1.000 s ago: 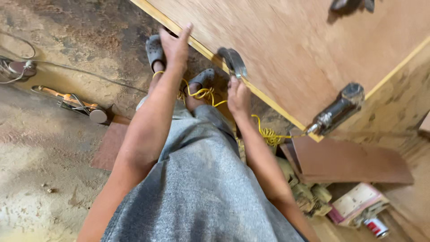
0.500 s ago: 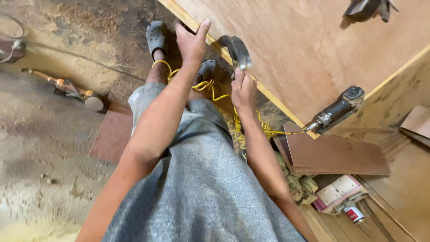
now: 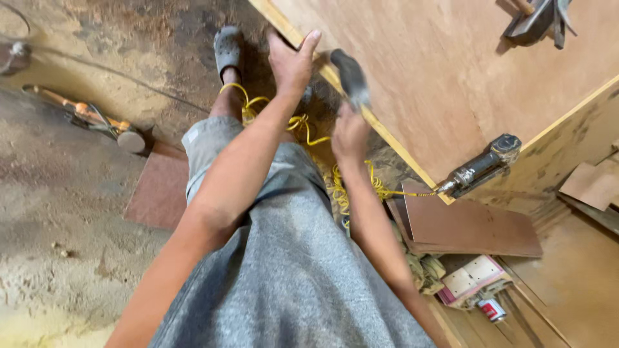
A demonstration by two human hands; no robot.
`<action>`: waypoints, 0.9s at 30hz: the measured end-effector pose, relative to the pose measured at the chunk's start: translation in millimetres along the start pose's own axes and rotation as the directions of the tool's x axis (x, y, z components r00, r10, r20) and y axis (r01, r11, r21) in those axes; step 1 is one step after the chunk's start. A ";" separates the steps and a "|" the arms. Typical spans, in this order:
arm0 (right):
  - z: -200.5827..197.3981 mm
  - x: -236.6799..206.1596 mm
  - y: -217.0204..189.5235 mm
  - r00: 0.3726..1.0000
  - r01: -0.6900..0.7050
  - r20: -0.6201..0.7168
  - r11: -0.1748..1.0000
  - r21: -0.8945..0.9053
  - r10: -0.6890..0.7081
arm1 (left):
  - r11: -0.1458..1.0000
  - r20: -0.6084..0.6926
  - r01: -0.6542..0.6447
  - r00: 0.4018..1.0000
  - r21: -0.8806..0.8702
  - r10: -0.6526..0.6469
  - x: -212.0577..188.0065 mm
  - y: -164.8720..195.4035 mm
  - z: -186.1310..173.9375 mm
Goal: The person kneels on the workshop floor and uses a pneumatic nail gun to fasten a thin wooden trim strip along the edge of a large plywood panel, steadying the strip with the other hand. They hammer nails by hand at spots, reposition the panel, and mark the wood with a pencil.
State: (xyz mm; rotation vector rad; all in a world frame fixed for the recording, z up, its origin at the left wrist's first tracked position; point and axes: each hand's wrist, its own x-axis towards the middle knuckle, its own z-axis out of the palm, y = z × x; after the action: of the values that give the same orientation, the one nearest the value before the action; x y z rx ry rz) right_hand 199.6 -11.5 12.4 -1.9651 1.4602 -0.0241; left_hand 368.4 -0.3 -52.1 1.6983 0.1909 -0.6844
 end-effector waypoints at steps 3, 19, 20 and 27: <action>5.1 3.8 -2.2 1.000 0.002 -0.004 0.999 -0.035 -0.002 | 0.997 0.008 -0.023 1.000 0.071 0.023 -2.0 5.0 -2.1; 8.3 20.4 -36.4 0.997 0.044 0.068 0.999 -0.011 -0.044 | 0.996 0.035 -0.074 0.997 0.047 0.073 39.4 27.4 -26.5; 8.2 21.4 -37.7 0.996 0.021 0.081 1.000 0.008 -0.022 | 0.989 0.025 -0.110 0.994 0.097 0.108 39.2 28.0 -26.3; 10.7 17.2 -35.7 0.996 -0.055 0.064 0.998 0.018 0.054 | 0.999 0.071 0.024 0.997 0.044 -0.027 41.9 27.5 -27.8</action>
State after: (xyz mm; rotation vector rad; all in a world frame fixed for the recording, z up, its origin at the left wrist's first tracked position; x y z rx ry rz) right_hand 240.2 -15.8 16.6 -1.8922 1.4661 0.0479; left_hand 424.8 8.9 -48.8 1.7114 0.1482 -0.7722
